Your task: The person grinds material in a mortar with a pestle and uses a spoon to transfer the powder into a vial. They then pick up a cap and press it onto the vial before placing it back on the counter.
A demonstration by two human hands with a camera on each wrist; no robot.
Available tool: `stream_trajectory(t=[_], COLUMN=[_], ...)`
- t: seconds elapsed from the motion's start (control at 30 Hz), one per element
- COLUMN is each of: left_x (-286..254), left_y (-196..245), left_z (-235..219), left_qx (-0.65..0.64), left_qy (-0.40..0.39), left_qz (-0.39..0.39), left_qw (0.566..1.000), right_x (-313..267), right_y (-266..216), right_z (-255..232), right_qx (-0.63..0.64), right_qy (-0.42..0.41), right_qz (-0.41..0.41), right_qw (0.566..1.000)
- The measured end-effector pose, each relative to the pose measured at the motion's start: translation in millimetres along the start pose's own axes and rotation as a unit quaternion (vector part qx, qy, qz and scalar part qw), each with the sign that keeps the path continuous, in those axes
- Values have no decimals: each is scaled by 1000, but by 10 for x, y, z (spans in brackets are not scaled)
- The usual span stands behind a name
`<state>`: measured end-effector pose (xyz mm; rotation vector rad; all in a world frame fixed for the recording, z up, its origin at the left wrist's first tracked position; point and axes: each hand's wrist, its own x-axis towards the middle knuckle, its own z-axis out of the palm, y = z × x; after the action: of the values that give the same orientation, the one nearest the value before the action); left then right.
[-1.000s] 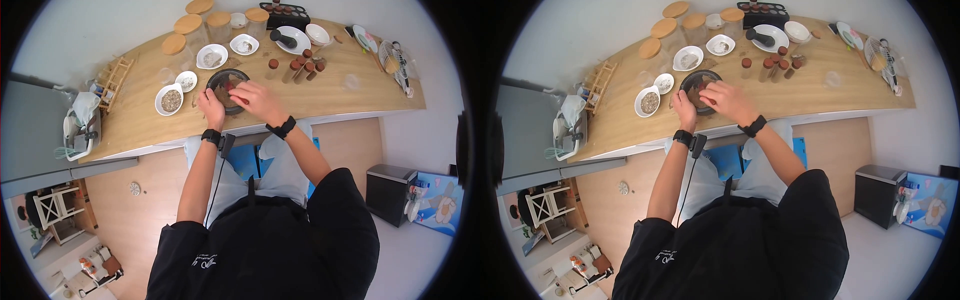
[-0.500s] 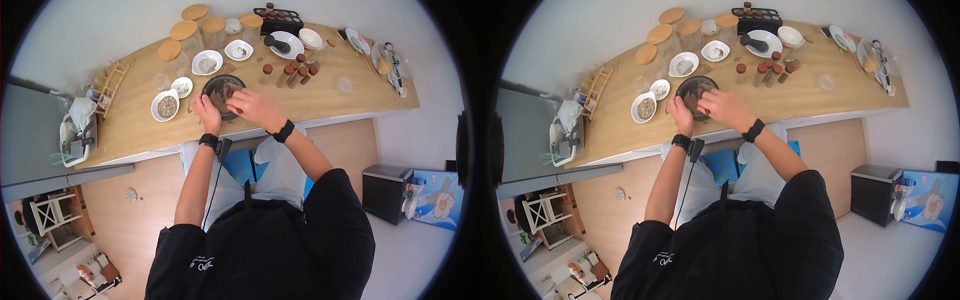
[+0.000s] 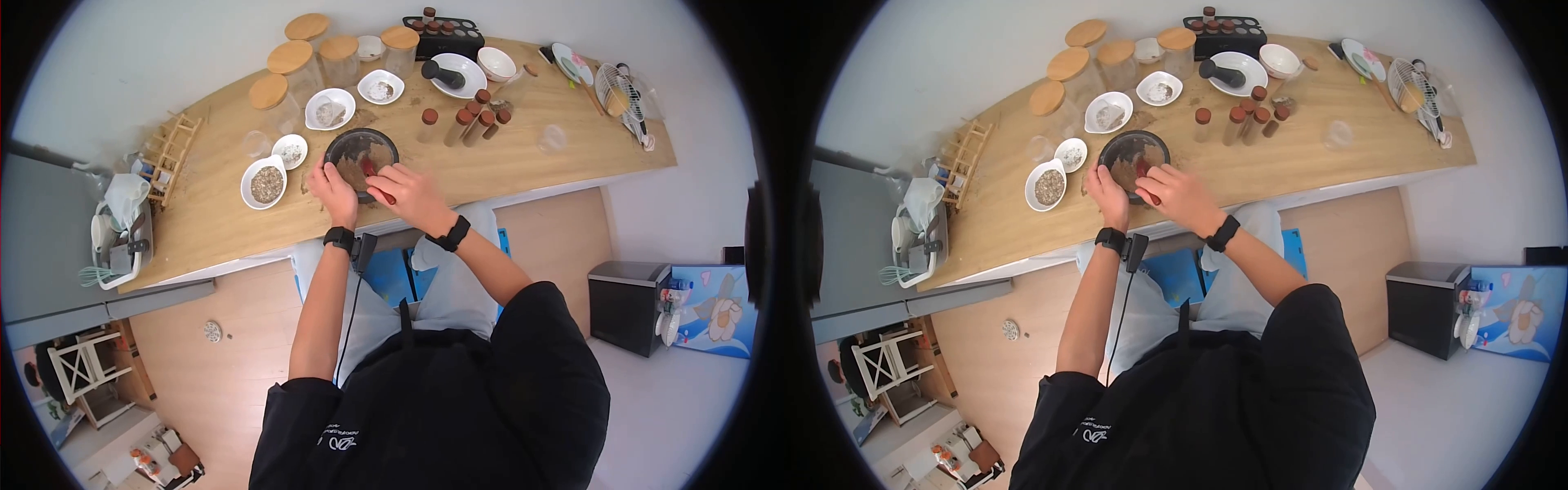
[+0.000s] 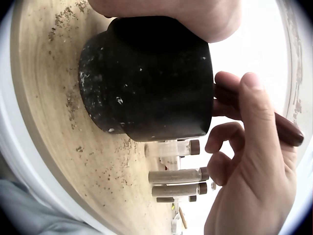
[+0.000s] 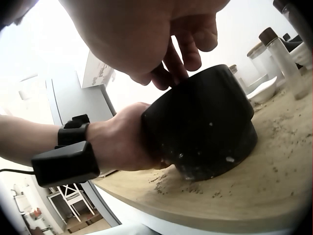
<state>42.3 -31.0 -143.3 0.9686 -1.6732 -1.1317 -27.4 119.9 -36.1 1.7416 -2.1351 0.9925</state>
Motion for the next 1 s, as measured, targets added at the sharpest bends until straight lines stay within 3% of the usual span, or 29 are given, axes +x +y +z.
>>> stream_trajectory(t=[0.13, 0.2, 0.33, 0.4, 0.53, 0.63, 0.73, 0.83, 0.93, 1.0], left_x=[-15, -13, -29, 0, -16, -7, -25, -19, -22, -11], left_y=[28, 66, 73, 85, 72, 56, 58, 60, 84, 97], left_z=[-15, -14, -22, -16, 5, 11, 13, 5, 4, 1], left_qx=[1, 3, 12, 15, 21, 34, 29, 26, 26, 37], left_qy=[5, 3, 13, 7, 15, 26, 24, 17, 20, 20], left_qz=[0, 3, 1, 3, 4, 10, 8, 3, 0, -9], left_qw=[1000, 1000, 1000, 1000, 1000, 999, 999, 1000, 999, 999], right_x=[62, 174, 240, 228, 300, 412, 364, 265, 278, 359], right_y=[19, 74, 123, 102, 67, 123, 211, 195, 168, 190], right_z=[-22, -40, 17, 1, -71, -100, -61, -81, -158, -191], right_qx=[60, 110, 97, 53, 92, 126, 115, 79, 124, 143], right_qy=[9, 53, 43, -53, -36, -12, -13, -66, -74, -26], right_qz=[24, 50, 13, 24, 13, 83, 39, 5, 46, 73], right_qw=[998, 991, 994, 997, 995, 988, 993, 995, 988, 987])
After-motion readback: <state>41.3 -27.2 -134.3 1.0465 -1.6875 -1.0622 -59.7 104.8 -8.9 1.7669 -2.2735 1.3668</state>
